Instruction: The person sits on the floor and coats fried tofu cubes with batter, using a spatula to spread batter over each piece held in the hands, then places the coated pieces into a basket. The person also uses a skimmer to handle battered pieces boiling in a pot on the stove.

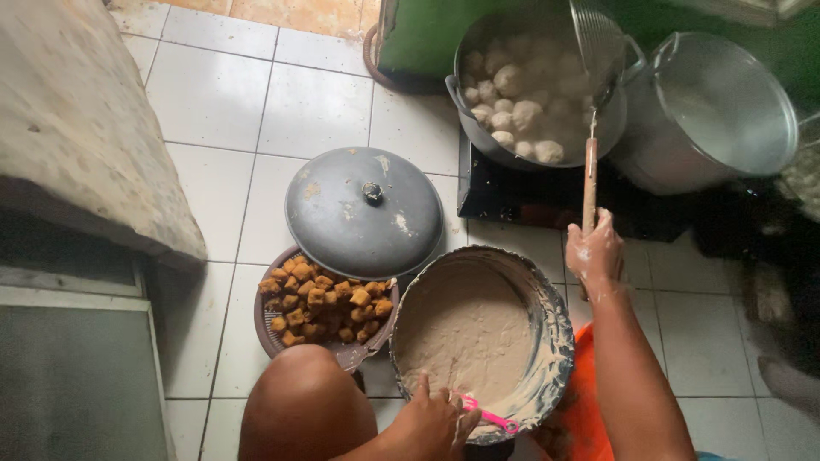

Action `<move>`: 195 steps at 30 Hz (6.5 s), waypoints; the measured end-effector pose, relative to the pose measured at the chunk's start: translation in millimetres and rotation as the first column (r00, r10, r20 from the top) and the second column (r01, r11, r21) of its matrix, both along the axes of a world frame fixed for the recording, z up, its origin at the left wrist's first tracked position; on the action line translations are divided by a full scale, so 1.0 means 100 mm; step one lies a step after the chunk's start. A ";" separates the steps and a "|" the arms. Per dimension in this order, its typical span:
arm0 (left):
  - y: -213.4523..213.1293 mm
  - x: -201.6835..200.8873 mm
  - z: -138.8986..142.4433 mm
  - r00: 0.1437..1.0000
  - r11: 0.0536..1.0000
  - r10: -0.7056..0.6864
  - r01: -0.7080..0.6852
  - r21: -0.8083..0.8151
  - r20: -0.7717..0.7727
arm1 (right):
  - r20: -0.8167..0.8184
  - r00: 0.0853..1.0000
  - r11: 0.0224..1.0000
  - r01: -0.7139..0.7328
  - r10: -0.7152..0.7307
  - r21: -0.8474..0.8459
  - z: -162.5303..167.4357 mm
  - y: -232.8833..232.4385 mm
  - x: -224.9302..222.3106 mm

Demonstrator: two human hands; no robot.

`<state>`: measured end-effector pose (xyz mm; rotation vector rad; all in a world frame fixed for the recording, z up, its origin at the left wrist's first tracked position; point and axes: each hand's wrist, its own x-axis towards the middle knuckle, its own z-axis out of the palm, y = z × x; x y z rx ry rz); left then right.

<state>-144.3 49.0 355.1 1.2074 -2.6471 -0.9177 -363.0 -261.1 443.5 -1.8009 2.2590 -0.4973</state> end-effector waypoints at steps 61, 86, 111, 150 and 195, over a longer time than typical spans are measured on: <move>-0.58 1.35 -1.91 0.564 0.572 0.820 -0.796 0.197 -0.099 | -0.105 0.638 0.509 -0.492 0.762 0.706 -1.85 2.89 -0.16; -0.49 1.14 -1.86 0.439 0.446 0.893 -0.892 -0.072 0.096 | 0.842 0.368 0.750 -0.399 -0.395 0.527 -2.40 3.33 0.06; -0.71 1.26 -1.64 0.280 0.245 0.933 -0.955 -0.170 -0.227 | 0.856 -0.293 0.898 -0.257 -0.425 0.358 -1.32 3.23 0.46; -0.15 -0.22 -0.42 0.391 0.307 0.863 0.099 0.947 -0.321 | 0.987 -0.018 0.973 0.164 -0.160 0.161 -1.43 3.26 0.26; -0.43 -0.09 0.41 0.367 0.744 0.664 -0.237 0.625 -0.651 | 0.702 0.712 0.997 0.061 -0.010 -0.049 -0.74 3.55 0.20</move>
